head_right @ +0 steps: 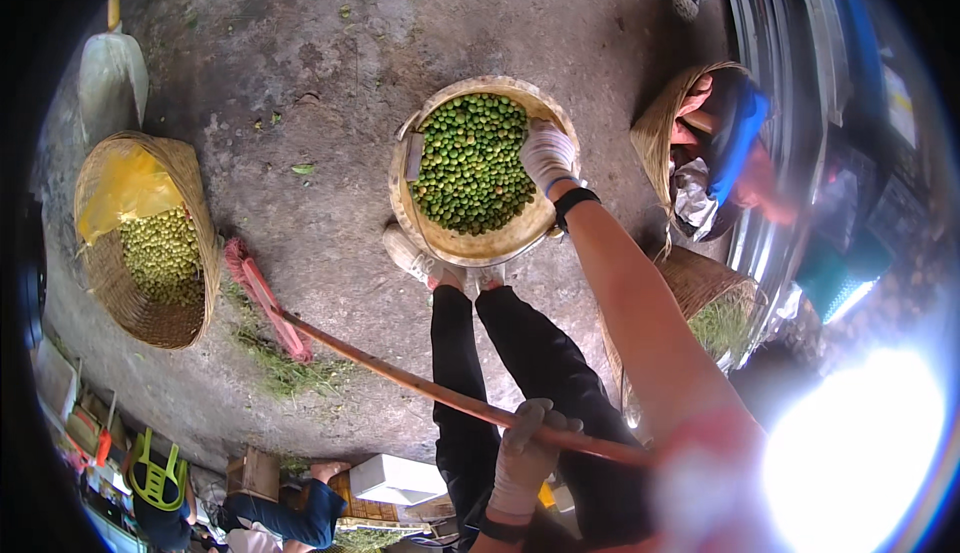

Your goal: Raking and shoveling plant debris into a basket in an outdoor produce-processing workspace.

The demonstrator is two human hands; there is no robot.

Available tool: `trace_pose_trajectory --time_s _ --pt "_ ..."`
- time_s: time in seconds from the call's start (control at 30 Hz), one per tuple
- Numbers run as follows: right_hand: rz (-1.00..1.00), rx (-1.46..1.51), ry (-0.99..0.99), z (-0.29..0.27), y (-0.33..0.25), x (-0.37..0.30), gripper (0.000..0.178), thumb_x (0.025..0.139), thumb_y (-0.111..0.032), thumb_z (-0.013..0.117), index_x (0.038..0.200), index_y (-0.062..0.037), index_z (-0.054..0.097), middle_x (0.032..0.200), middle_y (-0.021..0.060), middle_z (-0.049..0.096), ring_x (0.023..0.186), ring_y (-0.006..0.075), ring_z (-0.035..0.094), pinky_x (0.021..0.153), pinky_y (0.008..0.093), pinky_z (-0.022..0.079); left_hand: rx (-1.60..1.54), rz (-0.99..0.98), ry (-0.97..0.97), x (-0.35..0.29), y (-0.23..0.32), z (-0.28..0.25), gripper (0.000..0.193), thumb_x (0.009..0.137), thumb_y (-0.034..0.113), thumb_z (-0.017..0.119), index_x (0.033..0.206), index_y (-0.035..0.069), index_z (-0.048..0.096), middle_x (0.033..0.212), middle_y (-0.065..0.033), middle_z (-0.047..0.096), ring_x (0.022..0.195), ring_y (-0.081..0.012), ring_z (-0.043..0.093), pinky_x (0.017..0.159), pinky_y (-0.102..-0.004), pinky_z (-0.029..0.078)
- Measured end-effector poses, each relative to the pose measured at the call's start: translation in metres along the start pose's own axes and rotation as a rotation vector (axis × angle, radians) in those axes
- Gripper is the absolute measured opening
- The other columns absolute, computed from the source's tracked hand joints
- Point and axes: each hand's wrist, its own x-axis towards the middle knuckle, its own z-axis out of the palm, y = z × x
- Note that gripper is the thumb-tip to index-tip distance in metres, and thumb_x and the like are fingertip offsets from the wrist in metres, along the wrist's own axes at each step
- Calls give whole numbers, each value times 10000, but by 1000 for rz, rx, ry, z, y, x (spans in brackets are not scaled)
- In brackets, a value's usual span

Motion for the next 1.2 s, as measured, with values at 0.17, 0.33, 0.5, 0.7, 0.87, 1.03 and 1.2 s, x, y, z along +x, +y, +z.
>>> trace_pose_trajectory --time_s 0.17,0.33,0.5,0.7,0.87,1.03,1.2 --pt "61 633 62 -22 55 -8 38 800 -98 611 776 -71 598 748 91 625 695 257 616 611 356 484 -81 -41 -11 9 -22 16 121 825 177 631 903 86 641 701 -38 586 723 -239 569 773 -448 454" --pt "686 1045 -467 -52 -4 -39 137 897 -160 553 773 -101 562 695 -7 546 575 143 533 534 291 458 -75 45 19 8 -12 -8 147 806 216 660 909 110 656 690 -29 582 700 -233 557 738 -428 445" --pt "792 1696 -454 -39 -1 -45 106 894 -148 516 807 -88 524 643 -5 459 488 120 446 433 304 437 -63 40 24 13 -15 -7 130 789 220 683 873 123 666 679 -20 586 691 -225 558 735 -425 449" --pt "447 906 -408 -100 -18 -78 84 888 -111 490 871 -52 548 655 40 576 488 159 582 431 309 460 -60 51 27 13 -21 -13 101 798 203 688 861 131 658 684 -22 593 689 -229 580 732 -420 468" --pt "-251 344 -758 -159 76 -198 194 861 -212 546 927 -59 645 753 114 647 611 204 622 576 350 511 -50 269 175 9 -24 18 146 793 175 702 840 99 587 660 -48 570 586 -236 581 616 -410 509" --pt "-32 241 -1104 -287 76 -258 392 876 -369 564 1157 -97 596 1082 131 633 908 276 634 797 389 497 -133 467 485 9 -10 31 223 809 171 668 709 119 476 511 -17 483 398 -176 497 385 -328 442" --pt "-143 325 -1452 -465 22 -280 565 843 -331 625 1330 -119 432 1074 140 633 860 254 647 780 357 509 -79 607 451 -12 -46 78 240 819 181 642 679 98 466 497 -40 490 373 -188 493 357 -321 413"
